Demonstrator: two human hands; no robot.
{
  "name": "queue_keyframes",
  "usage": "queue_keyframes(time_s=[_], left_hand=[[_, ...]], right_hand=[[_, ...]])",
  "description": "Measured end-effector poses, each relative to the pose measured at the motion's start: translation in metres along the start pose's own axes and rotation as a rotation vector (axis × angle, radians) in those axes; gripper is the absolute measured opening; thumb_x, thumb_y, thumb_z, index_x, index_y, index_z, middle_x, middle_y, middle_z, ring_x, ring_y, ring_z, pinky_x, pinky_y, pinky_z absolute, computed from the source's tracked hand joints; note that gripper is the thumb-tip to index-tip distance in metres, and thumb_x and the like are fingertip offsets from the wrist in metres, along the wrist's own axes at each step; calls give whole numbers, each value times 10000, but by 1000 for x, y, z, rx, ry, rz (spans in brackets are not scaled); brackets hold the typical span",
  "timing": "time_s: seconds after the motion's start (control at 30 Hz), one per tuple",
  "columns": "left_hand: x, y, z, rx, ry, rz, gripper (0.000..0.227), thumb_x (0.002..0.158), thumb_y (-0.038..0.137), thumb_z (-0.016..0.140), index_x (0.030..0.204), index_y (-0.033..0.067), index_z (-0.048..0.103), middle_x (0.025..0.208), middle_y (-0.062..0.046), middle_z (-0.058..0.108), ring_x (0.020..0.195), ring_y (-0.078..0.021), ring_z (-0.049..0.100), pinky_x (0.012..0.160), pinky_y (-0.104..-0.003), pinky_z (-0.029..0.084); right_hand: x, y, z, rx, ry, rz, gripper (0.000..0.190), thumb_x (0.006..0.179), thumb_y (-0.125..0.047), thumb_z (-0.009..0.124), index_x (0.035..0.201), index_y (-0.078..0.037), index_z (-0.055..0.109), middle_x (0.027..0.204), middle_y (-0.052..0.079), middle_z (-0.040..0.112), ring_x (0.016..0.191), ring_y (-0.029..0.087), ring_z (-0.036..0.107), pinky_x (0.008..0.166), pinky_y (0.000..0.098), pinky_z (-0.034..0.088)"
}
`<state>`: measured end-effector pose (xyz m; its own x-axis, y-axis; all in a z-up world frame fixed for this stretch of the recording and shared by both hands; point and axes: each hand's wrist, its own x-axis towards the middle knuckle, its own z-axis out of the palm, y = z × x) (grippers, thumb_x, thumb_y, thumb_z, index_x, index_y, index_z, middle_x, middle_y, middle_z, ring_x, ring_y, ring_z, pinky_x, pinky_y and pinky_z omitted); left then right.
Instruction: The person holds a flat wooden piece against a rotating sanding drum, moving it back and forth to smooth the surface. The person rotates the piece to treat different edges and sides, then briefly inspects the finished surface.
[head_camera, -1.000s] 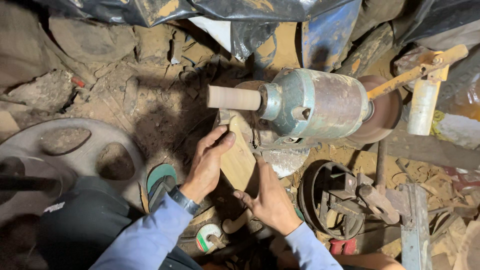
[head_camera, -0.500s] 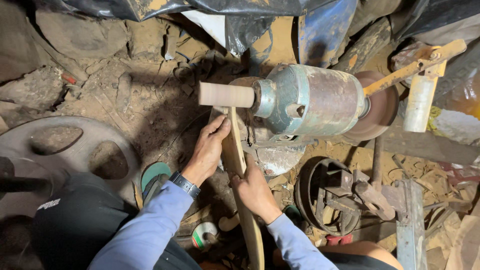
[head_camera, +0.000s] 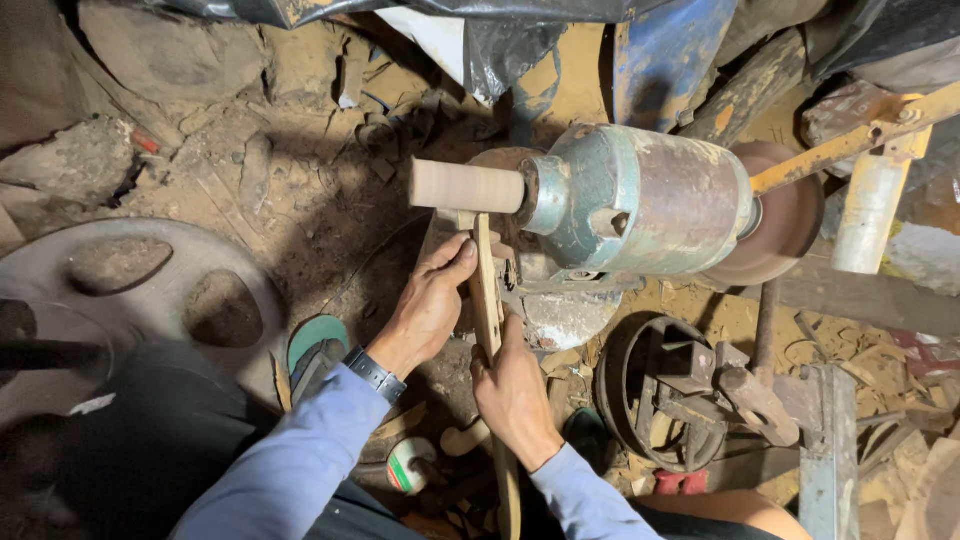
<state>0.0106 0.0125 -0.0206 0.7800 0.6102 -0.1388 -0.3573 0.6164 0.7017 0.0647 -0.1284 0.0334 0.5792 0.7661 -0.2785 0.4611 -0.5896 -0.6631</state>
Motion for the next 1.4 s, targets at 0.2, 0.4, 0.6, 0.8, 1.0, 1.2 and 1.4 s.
queue_keyframes(time_s=[0.2, 0.4, 0.6, 0.8, 1.0, 1.2, 1.4], left_hand=[[-32, -11, -2, 296, 282, -102, 450, 980, 234, 619, 1403, 124, 514, 1307, 3, 637, 1191, -110, 569, 1042, -304, 440], [-35, 21, -19, 474, 517, 59, 291, 991, 196, 645, 1221, 28, 698, 1125, -39, 721, 1039, -133, 600, 950, -290, 476], [-33, 25, -25, 389, 570, 179, 305, 1055, 213, 595, 1260, -5, 658, 1166, -110, 671, 1060, -172, 557, 943, -323, 469], [-35, 17, -12, -71, 429, 169, 561, 1075, 387, 411, 1498, 21, 451, 1501, -89, 550, 1392, -203, 505, 1156, -332, 394], [-32, 21, 6, -348, 166, -33, 548, 1050, 440, 404, 1467, 90, 469, 1395, -103, 561, 1271, -230, 566, 1094, -416, 463], [-4, 18, 2, -521, 101, -56, 521, 1073, 431, 430, 1326, 18, 621, 1238, -149, 700, 1098, -267, 669, 1009, -417, 519], [33, 7, -15, -617, 77, 35, 463, 1093, 367, 434, 1319, -2, 599, 1253, -153, 692, 1115, -275, 681, 1008, -426, 548]], right_hand=[[7, 33, -7, 414, -247, -76, 640, 904, -95, 691, 1469, 55, 432, 1249, 265, 704, 1098, 312, 687, 946, 370, 554], [-3, 48, -23, 634, -532, 273, 711, 869, -168, 749, 1487, -64, 413, 1246, 139, 716, 1038, 195, 718, 885, 321, 580], [-13, 44, -19, 744, -495, 229, 679, 875, -178, 745, 1474, 9, 486, 1077, 164, 723, 765, 209, 733, 675, 340, 607], [-10, 34, -17, 889, -478, 288, 632, 873, -149, 721, 1428, 4, 461, 1018, 139, 715, 737, 242, 736, 645, 387, 642], [-22, 13, -25, 1161, -566, 195, 589, 881, -55, 703, 1405, -3, 440, 1002, 176, 689, 786, 275, 743, 666, 381, 631], [-40, -8, -20, 1272, -411, 234, 443, 887, -84, 678, 1269, -20, 462, 885, 206, 705, 617, 253, 697, 519, 385, 604], [-12, -23, -31, 1215, -395, 153, 408, 919, -88, 675, 1271, -10, 485, 850, 200, 695, 596, 239, 681, 503, 349, 584]])
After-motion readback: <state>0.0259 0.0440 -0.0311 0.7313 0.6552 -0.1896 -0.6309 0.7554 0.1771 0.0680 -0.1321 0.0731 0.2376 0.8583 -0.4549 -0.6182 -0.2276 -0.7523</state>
